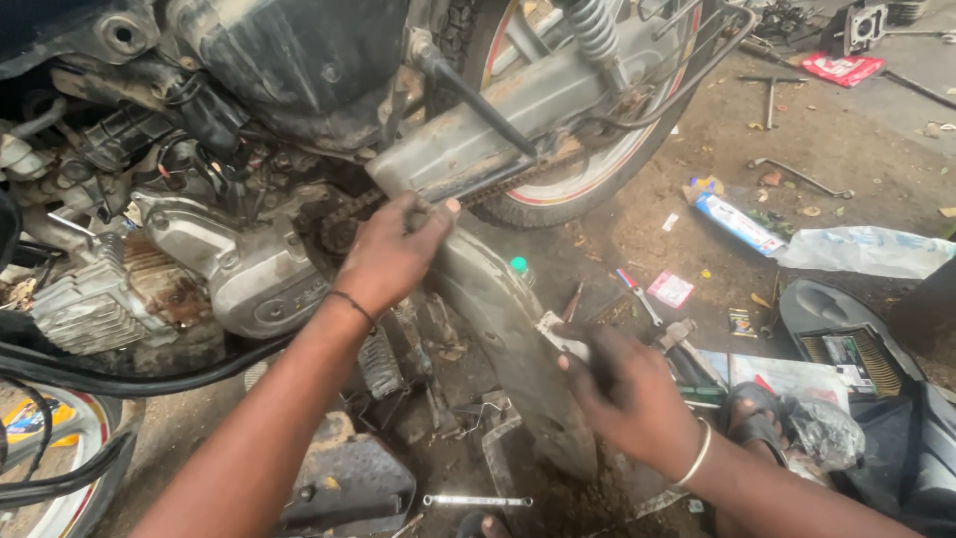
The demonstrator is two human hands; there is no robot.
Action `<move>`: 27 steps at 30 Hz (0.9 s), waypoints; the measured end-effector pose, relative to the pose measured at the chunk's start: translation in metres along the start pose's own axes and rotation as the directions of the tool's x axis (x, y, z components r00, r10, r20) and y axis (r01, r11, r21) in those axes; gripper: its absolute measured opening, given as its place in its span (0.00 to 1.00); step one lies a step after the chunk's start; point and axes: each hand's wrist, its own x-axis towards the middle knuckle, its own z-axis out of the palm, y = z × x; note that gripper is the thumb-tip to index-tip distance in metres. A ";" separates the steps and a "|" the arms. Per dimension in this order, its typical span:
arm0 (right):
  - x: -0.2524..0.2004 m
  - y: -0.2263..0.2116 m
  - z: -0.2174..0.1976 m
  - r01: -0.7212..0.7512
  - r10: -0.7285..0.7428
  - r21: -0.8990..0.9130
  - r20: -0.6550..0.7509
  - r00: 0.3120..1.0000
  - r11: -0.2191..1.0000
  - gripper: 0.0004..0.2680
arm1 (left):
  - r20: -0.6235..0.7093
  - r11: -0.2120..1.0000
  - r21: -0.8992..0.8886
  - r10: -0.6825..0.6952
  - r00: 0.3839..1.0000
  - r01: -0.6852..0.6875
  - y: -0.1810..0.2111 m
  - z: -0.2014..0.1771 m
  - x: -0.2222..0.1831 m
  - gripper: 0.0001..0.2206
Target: Cleaning and repairing a motorcycle chain guard and associated mechanical components.
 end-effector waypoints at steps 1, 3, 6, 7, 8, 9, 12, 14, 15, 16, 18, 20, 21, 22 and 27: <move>0.001 -0.001 0.000 -0.002 0.002 0.000 0.001 1.000 1.000 0.12 | 0.002 1.000 0.000 -0.001 1.000 0.001 -0.001 0.001 0.002 0.28; 0.003 -0.002 0.000 -0.079 0.078 0.001 0.022 0.997 0.997 0.12 | -0.015 0.999 -0.001 0.040 0.999 -0.040 -0.004 0.003 0.003 0.29; 0.001 -0.003 -0.001 -0.133 0.133 -0.003 0.050 0.990 0.991 0.12 | -0.024 0.999 0.003 0.036 0.999 -0.035 0.000 0.004 0.003 0.29; -0.002 0.002 0.002 -0.134 0.134 -0.004 0.050 0.990 0.991 0.12 | -0.023 0.999 0.002 0.035 0.999 -0.035 -0.002 0.006 0.004 0.29; -0.006 0.006 0.005 -0.102 0.102 -0.002 0.045 0.994 0.995 0.12 | -0.043 0.999 -0.002 0.040 0.998 -0.040 -0.003 0.008 0.004 0.29; -0.009 0.011 0.008 -0.071 0.071 -0.001 0.039 0.997 0.998 0.13 | -0.063 0.999 -0.005 0.045 0.997 -0.046 -0.004 0.009 0.005 0.28; -0.006 0.011 0.009 0.026 -0.026 0.025 0.012 1.000 0.999 0.14 | -0.057 0.998 -0.011 0.060 0.997 -0.060 -0.008 0.007 0.007 0.28; 0.005 -0.001 0.002 0.018 -0.019 0.039 0.017 1.000 0.999 0.14 | -0.054 0.998 -0.017 0.055 0.997 -0.056 -0.005 0.008 0.004 0.27; 0.010 -0.007 -0.002 0.012 -0.013 0.053 0.022 1.000 0.999 0.14 | -0.052 0.998 -0.024 0.052 0.997 -0.053 -0.003 0.008 0.003 0.26; 0.012 -0.011 -0.006 0.011 -0.012 0.049 0.019 1.000 0.999 0.14 | -0.050 0.998 -0.027 0.055 0.997 -0.056 0.000 0.009 0.002 0.26; 0.017 -0.018 -0.014 -0.017 0.016 0.046 0.037 0.999 0.999 0.13 | -0.038 0.997 -0.016 0.068 0.997 -0.069 0.006 0.011 0.000 0.25; 0.014 -0.014 -0.015 -0.026 0.024 0.048 0.039 0.999 0.999 0.13 | -0.025 0.999 -0.019 0.036 0.999 -0.036 0.017 0.011 -0.004 0.25; 0.012 -0.012 -0.014 -0.035 0.033 0.052 0.043 0.999 0.998 0.13 | -0.012 1.000 -0.020 0.001 1.000 -0.001 0.022 0.010 -0.007 0.25; 0.006 -0.006 -0.010 -0.035 0.032 0.052 0.044 0.998 0.998 0.13 | -0.013 1.000 -0.020 0.000 1.000 0.000 0.017 0.010 -0.005 0.25; -0.004 0.011 0.002 0.004 -0.005 0.050 0.022 1.000 0.999 0.14 | -0.098 0.997 0.016 0.071 0.993 -0.070 -0.010 0.011 0.006 0.26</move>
